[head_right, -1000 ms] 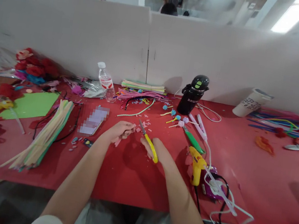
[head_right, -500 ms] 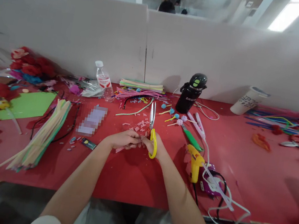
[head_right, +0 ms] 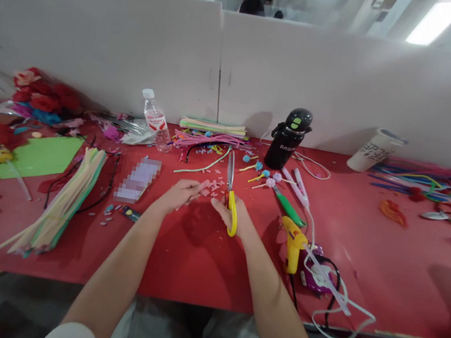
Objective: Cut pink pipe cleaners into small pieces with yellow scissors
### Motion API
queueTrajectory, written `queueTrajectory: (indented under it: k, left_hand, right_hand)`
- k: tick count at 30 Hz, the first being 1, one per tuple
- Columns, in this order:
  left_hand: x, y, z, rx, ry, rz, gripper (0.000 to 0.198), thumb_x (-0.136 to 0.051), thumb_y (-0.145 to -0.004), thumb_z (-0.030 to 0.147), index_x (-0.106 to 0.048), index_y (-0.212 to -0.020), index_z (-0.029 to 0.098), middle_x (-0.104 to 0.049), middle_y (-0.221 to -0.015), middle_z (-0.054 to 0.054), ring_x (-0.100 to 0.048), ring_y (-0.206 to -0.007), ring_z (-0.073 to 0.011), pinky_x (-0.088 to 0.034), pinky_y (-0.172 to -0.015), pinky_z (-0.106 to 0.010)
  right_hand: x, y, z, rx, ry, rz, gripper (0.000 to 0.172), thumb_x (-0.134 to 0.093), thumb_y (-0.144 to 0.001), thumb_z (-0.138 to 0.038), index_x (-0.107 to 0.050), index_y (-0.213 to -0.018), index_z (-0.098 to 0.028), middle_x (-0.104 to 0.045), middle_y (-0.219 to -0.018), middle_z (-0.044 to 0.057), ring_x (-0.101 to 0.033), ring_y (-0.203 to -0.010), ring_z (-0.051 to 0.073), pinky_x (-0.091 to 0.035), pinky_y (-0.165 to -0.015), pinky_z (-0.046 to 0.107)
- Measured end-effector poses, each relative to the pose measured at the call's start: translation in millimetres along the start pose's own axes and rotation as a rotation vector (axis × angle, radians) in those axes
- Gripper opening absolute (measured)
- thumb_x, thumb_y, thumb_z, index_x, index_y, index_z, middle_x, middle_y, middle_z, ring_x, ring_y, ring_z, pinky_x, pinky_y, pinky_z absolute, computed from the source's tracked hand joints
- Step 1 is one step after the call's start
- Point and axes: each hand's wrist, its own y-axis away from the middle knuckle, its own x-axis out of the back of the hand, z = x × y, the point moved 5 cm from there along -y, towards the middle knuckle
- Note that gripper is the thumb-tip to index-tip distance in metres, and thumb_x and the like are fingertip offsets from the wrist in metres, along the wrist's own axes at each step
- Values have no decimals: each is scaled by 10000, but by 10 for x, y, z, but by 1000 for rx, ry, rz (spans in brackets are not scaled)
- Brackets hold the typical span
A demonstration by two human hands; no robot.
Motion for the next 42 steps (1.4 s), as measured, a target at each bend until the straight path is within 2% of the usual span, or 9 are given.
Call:
queueTrajectory:
  k: [3,6,12,20,27,35,42]
  left_hand:
    - [202,-59,-45,-47,100,167,286,-518,-803,411,-573,-723,142,-382,-483,58,-301,-384,-48,-208,-398,-195]
    - [314,-74,-86,-47,182,236,255,-542,-777,383,-587,-739,135,-436,-500,42,-329,-388,-49,-205,-393,-195]
    - [339,-58,-71,-79,193,289,272,-545,-783,407,-547,-696,149,-422,-473,53,-321,-363,-41,-211,-385,-190]
    - [220,-55,6,-139,93,230,247,-490,-808,362,-533,-682,154,-434,-465,51,-331,-369,-53,-228,-388,-191]
    - [113,-38,60,-153,-24,159,255,-461,-814,318,-510,-626,153,-448,-475,43,-361,-405,-61,-262,-422,-195]
    - [97,-12,99,-116,9,128,268,-474,-818,329,-518,-626,147,-417,-468,48,-338,-385,-54,-229,-400,-194]
    - [74,-11,92,-72,56,79,262,-486,-811,335,-564,-660,136,-392,-459,52,-316,-380,-52,-220,-396,-196]
  right_hand:
    - [-20,83,-41,-28,45,-136,449,-472,-825,-591,-398,-620,-198,-420,-504,-47,-424,-470,100,-361,-510,237]
    - [-34,153,-45,-21,108,-215,457,-473,-816,-614,-405,-656,-192,-414,-559,-48,-392,-502,90,-324,-496,221]
    - [-3,177,49,-57,309,-171,495,-488,-772,-665,-428,-677,-183,-348,-562,-59,-355,-508,84,-251,-461,213]
    - [7,173,0,-9,396,-140,475,-554,-747,-608,-387,-612,-185,-322,-543,-59,-312,-503,77,-200,-462,223]
    - [-38,170,56,-36,309,-164,493,-542,-744,-623,-348,-602,-193,-281,-544,-61,-289,-505,75,-223,-448,214]
    - [-110,234,39,-52,200,-251,495,-490,-796,-622,-411,-577,-186,-418,-446,-42,-391,-426,88,-262,-435,221]
    - [-106,299,22,-67,189,-277,529,-450,-824,-625,-401,-532,-186,-459,-405,-23,-447,-388,101,-305,-436,225]
